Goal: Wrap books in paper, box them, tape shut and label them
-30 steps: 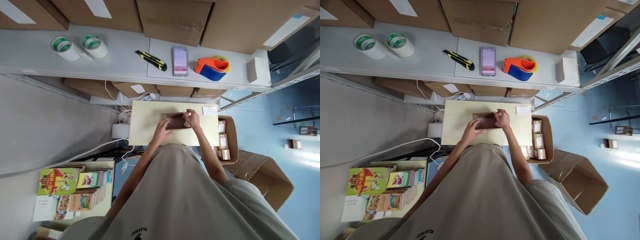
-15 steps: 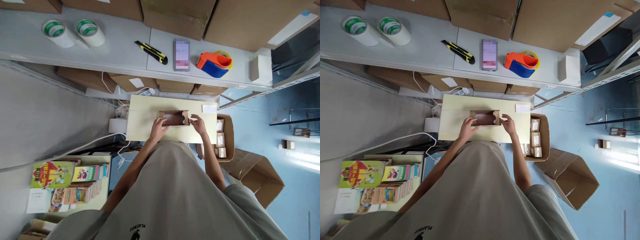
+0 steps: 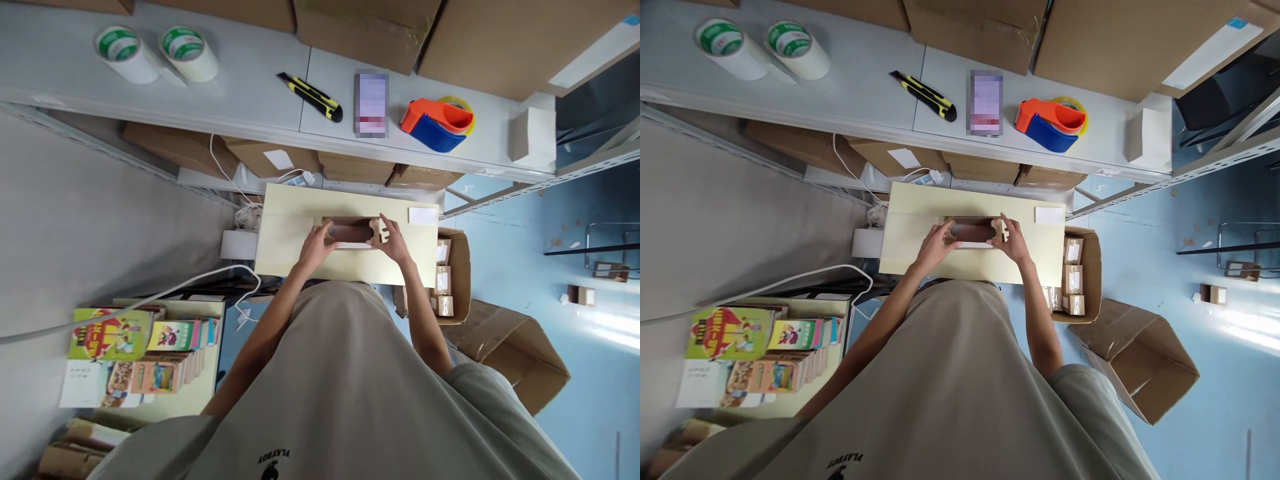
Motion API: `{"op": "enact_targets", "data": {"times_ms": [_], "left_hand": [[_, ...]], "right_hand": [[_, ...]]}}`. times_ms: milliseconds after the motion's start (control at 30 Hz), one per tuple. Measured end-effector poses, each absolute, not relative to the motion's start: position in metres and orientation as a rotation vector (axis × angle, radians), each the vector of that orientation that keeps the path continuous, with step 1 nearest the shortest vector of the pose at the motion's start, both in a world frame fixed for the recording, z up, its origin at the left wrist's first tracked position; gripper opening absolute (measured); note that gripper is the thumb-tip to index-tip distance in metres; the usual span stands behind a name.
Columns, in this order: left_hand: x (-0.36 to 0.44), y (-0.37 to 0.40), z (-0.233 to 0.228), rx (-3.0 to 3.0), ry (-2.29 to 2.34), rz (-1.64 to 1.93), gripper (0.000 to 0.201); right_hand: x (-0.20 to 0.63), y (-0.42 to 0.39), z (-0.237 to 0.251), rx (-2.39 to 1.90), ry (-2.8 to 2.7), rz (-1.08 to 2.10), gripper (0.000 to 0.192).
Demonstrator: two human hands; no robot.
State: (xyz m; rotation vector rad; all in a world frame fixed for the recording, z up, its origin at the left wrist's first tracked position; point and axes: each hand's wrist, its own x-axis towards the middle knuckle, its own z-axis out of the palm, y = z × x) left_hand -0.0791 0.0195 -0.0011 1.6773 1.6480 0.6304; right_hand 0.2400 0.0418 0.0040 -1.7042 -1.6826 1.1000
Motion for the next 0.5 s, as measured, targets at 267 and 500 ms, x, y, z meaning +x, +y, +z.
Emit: {"op": "enact_targets", "data": {"times_ms": [267,500], "left_hand": [[-0.077,0.022,0.000,1.633,1.722,0.665,0.088],[-0.075,0.033,0.004,1.662,1.720,0.560,0.063]], "right_hand": [[0.241,0.050,0.008,-1.704,-1.802,0.998,0.062],[0.243,0.041,0.009,-1.697,-1.701,1.208,0.065]]}}
